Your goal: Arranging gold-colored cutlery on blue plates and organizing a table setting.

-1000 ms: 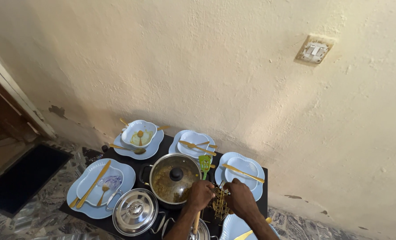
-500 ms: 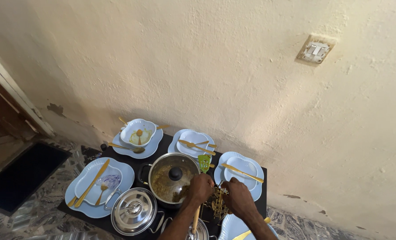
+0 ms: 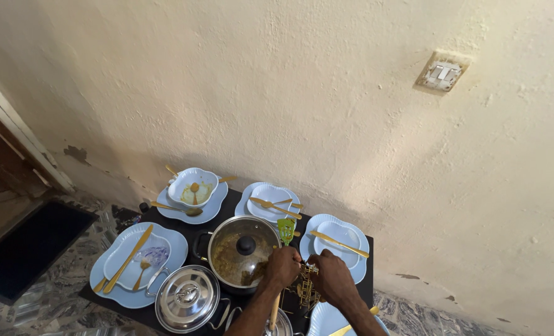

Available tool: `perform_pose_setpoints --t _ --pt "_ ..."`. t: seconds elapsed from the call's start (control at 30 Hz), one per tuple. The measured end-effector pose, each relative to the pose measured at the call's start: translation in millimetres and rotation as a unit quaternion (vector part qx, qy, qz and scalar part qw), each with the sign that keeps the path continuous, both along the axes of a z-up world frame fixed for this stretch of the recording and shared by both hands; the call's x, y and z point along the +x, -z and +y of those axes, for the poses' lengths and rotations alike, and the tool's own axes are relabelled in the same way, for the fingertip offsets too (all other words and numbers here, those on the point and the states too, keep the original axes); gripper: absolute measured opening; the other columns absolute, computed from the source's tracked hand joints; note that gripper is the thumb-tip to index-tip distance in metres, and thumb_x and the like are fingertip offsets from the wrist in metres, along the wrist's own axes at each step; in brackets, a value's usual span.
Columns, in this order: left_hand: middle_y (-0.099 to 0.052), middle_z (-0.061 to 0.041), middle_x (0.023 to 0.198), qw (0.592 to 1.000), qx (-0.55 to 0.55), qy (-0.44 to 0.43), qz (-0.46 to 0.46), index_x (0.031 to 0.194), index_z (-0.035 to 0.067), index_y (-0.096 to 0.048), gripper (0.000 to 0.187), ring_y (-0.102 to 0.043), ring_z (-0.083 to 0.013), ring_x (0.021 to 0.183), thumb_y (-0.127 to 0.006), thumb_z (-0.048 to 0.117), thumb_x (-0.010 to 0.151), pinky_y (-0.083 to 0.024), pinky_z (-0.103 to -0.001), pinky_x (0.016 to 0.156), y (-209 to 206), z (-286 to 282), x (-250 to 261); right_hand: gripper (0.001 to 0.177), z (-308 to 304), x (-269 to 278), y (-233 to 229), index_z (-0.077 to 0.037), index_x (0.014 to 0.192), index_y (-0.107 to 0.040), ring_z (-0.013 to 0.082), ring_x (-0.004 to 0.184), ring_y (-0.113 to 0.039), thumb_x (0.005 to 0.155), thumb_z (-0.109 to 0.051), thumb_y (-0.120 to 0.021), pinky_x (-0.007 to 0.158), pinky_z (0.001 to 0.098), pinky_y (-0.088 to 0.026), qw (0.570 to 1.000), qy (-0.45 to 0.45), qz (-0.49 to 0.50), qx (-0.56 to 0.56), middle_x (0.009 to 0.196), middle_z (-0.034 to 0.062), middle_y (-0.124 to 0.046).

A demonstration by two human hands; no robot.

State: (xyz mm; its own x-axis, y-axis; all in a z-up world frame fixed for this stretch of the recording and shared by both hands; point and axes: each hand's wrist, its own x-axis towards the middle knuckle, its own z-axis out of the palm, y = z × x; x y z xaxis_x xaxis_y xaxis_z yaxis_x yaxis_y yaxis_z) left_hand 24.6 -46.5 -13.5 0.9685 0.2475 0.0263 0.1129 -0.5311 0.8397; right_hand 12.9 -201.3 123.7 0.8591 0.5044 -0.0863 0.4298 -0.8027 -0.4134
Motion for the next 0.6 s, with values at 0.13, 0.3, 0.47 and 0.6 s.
perform_pose_setpoints --t 0.13,0.3,0.47,0.6 --pt "-0.076 -0.015 0.087 1.0 0.001 -0.006 0.004 0.083 0.007 -0.077 0.004 -0.075 -0.0322 0.086 -0.074 0.004 0.081 -0.059 -0.044 0.08 -10.0 -1.5 -4.8 0.03 -1.1 2.6 5.3 -0.01 0.11 -0.074 0.0355 0.095 -0.071 0.081 -0.013 -0.076 0.088 0.0453 -0.056 1.0 -0.008 -0.001 0.01 0.106 0.0166 -0.067" --pt "-0.076 -0.015 0.086 0.999 -0.012 -0.024 0.023 0.083 0.007 -0.076 0.005 -0.075 -0.0322 0.083 -0.071 0.007 0.083 -0.059 -0.044 0.078 -9.4 1.1 -5.9 0.03 1.1 3.3 10.3 -0.009 0.11 -0.074 0.0365 0.097 -0.069 0.081 -0.014 -0.076 0.089 0.0461 -0.056 1.0 -0.009 -0.008 0.006 0.107 0.0172 -0.067" --pt "-0.076 -0.015 0.086 0.999 -0.023 -0.03 -0.014 0.084 0.006 -0.074 0.003 -0.075 -0.0313 0.082 -0.073 0.008 0.084 -0.059 -0.044 0.077 25.3 -4.9 0.4 0.029 -0.2 -1.0 11.2 -0.011 0.111 -0.074 0.0362 0.099 -0.068 0.083 -0.014 -0.075 0.092 0.0477 -0.053 1.0 -0.011 -0.001 -0.01 0.108 0.0156 -0.067" --pt "-0.075 -0.016 0.085 0.99 -0.008 -0.065 -0.127 0.08 0.006 -0.078 0.002 -0.071 -0.0328 0.083 -0.078 0.006 0.078 -0.056 -0.045 0.073 -8.7 11.7 -26.9 0.024 11.1 0.6 32.3 -0.011 0.105 -0.077 0.0357 0.095 -0.07 0.082 -0.013 -0.073 0.084 0.0467 -0.056 0.996 -0.053 -0.013 0.071 0.103 0.0132 -0.07"
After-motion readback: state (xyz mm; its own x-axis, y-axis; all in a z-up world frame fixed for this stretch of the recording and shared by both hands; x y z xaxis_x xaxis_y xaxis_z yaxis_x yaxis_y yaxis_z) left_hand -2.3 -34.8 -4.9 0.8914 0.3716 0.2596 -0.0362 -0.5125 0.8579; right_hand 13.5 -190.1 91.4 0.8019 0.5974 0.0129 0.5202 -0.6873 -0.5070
